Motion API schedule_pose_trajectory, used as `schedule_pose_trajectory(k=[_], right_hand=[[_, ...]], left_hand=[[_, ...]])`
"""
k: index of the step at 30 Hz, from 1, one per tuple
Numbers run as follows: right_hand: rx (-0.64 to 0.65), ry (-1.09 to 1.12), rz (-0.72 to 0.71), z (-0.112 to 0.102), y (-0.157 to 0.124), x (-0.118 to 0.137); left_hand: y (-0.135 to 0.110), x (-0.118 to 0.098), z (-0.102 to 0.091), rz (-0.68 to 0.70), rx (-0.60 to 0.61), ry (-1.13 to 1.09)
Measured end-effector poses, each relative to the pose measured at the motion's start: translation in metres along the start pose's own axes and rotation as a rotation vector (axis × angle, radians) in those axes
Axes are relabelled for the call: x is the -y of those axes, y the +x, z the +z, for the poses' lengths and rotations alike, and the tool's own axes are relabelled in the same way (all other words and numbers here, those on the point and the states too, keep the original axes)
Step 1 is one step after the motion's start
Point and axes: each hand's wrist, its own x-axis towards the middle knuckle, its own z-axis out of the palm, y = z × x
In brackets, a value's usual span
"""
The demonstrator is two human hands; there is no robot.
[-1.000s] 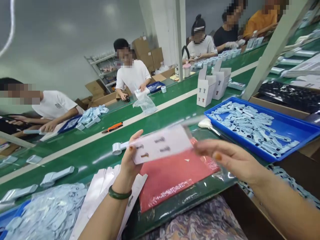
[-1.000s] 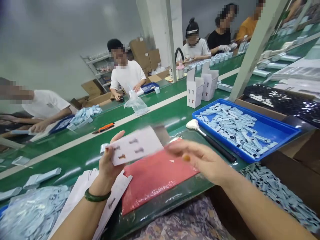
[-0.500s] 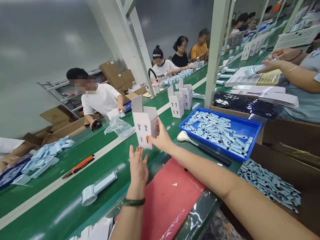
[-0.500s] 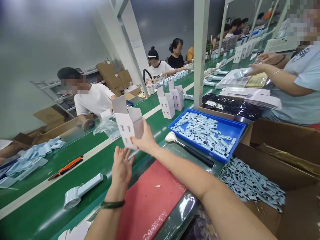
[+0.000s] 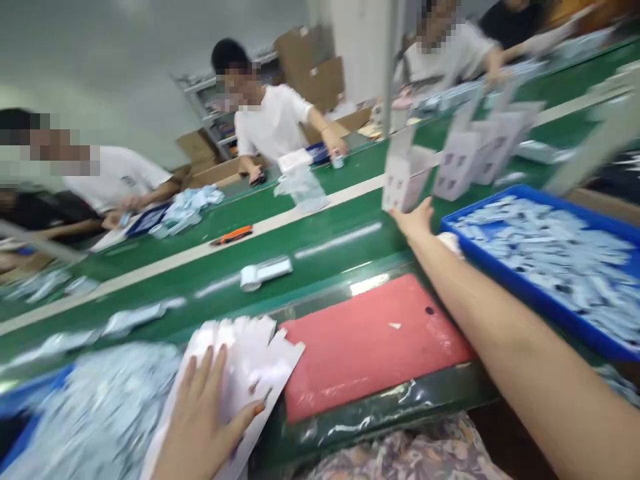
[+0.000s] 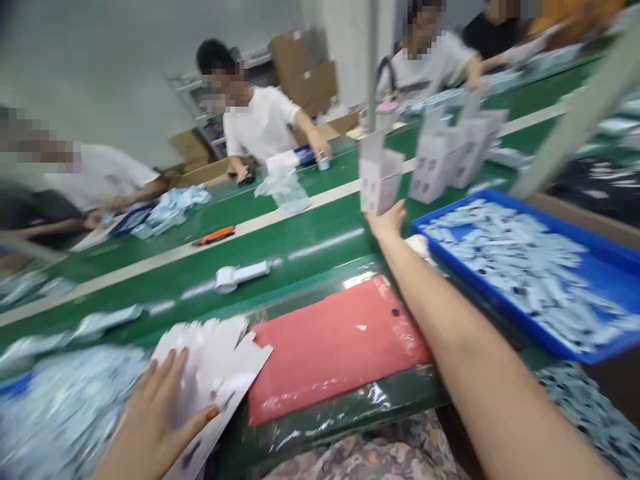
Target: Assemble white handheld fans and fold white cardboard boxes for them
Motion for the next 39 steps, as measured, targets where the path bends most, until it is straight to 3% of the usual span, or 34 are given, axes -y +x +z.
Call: schedule_pose_trajectory(k=[2, 4, 8, 12, 16, 20, 22, 24, 27, 31, 35, 37, 39], right_hand=[[0.081, 0.03, 0.018, 0.016, -0.03, 0.007], [0.311, 0.075, -0.045, 0.036, -0.073, 0.018], [0.803, 0.098, -0.224, 0.067, -0.17, 0.046], [1.041, 0.026, -0.375, 0.076, -0.23, 0.061], [1.098, -0.059, -0.445, 0.071, -0.243, 0.063], [1.082, -0.033, -0.425, 0.065, -0.244, 0.063], [1.091, 0.09, -0.343, 0.06, -0.245, 0.065], [1.172, 0.254, -0.17, 0.052, -0.244, 0.069], [1.355, 0.457, 0.058, 0.031, -0.242, 0.072], [1.533, 0.606, 0.165, -0.004, -0.247, 0.055], [1.599, 0.773, 0.294, -0.037, -0.259, 0.026], [1.587, 0.844, 0.368, -0.052, -0.262, 0.015], [1.517, 0.833, 0.384, -0.063, -0.266, 0.007]], left_hand=[[-0.022, 0.004, 0.006, -0.087, 0.05, 0.051], [-0.03, -0.001, 0.009, -0.139, 0.069, 0.042], [-0.025, -0.011, 0.005, -0.176, 0.002, 0.02], [-0.023, -0.015, 0.003, -0.09, -0.075, 0.017], [-0.026, -0.014, 0.006, 0.061, -0.152, 0.037], [-0.029, -0.019, 0.0, 0.128, -0.285, 0.045], [-0.03, -0.025, -0.011, 0.122, -0.34, 0.015], [-0.028, -0.032, -0.025, 0.083, -0.351, -0.038], [-0.021, -0.042, -0.048, 0.031, -0.267, -0.134], [-0.008, -0.061, -0.065, -0.062, -0.011, -0.253], [-0.004, -0.08, -0.066, -0.108, 0.149, -0.292], [-0.008, -0.085, -0.064, -0.046, 0.157, -0.279], [-0.01, -0.084, -0.058, 0.064, 0.09, -0.256]])
